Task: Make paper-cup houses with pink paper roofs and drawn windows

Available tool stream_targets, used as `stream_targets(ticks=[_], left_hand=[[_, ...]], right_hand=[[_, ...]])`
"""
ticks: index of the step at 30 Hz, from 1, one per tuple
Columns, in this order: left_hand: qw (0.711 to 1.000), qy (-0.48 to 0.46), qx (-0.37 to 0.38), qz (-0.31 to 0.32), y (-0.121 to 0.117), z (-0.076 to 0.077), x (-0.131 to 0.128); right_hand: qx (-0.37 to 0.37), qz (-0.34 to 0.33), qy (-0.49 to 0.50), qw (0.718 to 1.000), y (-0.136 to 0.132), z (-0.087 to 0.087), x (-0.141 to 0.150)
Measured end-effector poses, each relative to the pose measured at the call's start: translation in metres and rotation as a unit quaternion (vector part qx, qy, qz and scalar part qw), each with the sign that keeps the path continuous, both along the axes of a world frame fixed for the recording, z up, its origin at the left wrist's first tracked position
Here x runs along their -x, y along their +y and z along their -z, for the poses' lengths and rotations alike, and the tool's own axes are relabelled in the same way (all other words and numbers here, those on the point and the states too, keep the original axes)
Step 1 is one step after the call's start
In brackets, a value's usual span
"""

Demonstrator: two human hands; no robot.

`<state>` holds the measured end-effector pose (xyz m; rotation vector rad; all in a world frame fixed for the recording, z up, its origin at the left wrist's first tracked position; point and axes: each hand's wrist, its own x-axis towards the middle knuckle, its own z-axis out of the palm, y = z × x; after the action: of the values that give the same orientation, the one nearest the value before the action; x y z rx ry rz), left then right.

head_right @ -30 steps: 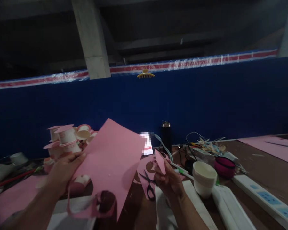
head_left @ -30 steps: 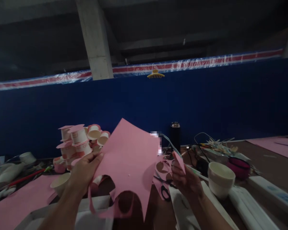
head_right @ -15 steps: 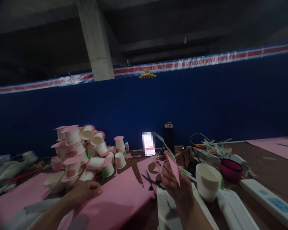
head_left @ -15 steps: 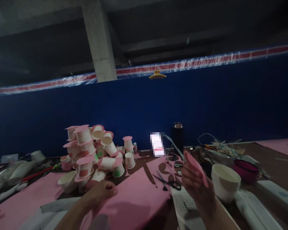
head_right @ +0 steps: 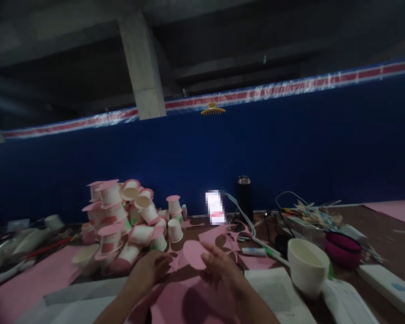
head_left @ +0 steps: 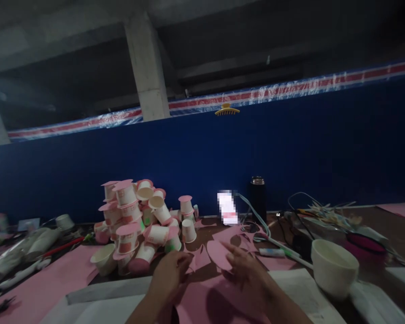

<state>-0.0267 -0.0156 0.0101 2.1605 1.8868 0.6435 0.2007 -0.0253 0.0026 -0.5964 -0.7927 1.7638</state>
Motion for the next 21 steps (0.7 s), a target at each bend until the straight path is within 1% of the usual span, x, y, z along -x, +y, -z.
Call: stream_targets(ticks=[1, 3, 5, 7, 9, 11, 13, 16, 19, 21], left_hand=[[0.999, 0.01, -0.029, -0.015, 0.004, -0.005, 0.002], [0.996, 0.035, -0.071, -0.039, 0.015, -0.017, 0.005], [0.992, 0.065, -0.099, -0.05, 0.031, -0.031, 0.008], [0.988, 0.09, -0.119, -0.049, 0.048, -0.046, 0.008], [0.985, 0.113, -0.122, -0.038, 0.066, -0.058, 0.006], [0.985, 0.131, -0.11, -0.035, 0.082, -0.065, 0.002], [0.984, 0.144, -0.089, -0.048, 0.096, -0.066, -0.002], [0.983, 0.154, -0.052, -0.082, 0.111, -0.058, -0.008], [0.982, 0.15, -0.029, -0.115, 0.117, -0.048, -0.014], [0.983, 0.137, -0.021, -0.123, 0.117, -0.044, -0.016]], right_hand=[[0.019, -0.006, -0.006, 1.0, 0.004, 0.008, 0.006], [0.035, 0.003, -0.016, 0.999, 0.013, 0.024, 0.015], [0.044, 0.005, -0.023, 0.999, 0.018, 0.034, 0.019], [0.049, 0.002, -0.025, 0.999, 0.019, 0.039, 0.02], [0.056, -0.002, -0.026, 0.998, 0.018, 0.038, 0.019], [0.069, -0.005, -0.029, 0.997, 0.017, 0.036, 0.017], [0.081, -0.004, -0.035, 0.996, 0.018, 0.035, 0.015], [0.078, 0.004, -0.046, 0.996, 0.026, 0.04, 0.012], [0.062, 0.004, -0.066, 0.996, 0.039, 0.053, 0.011], [0.051, 0.005, -0.075, 0.996, 0.048, 0.064, 0.011]])
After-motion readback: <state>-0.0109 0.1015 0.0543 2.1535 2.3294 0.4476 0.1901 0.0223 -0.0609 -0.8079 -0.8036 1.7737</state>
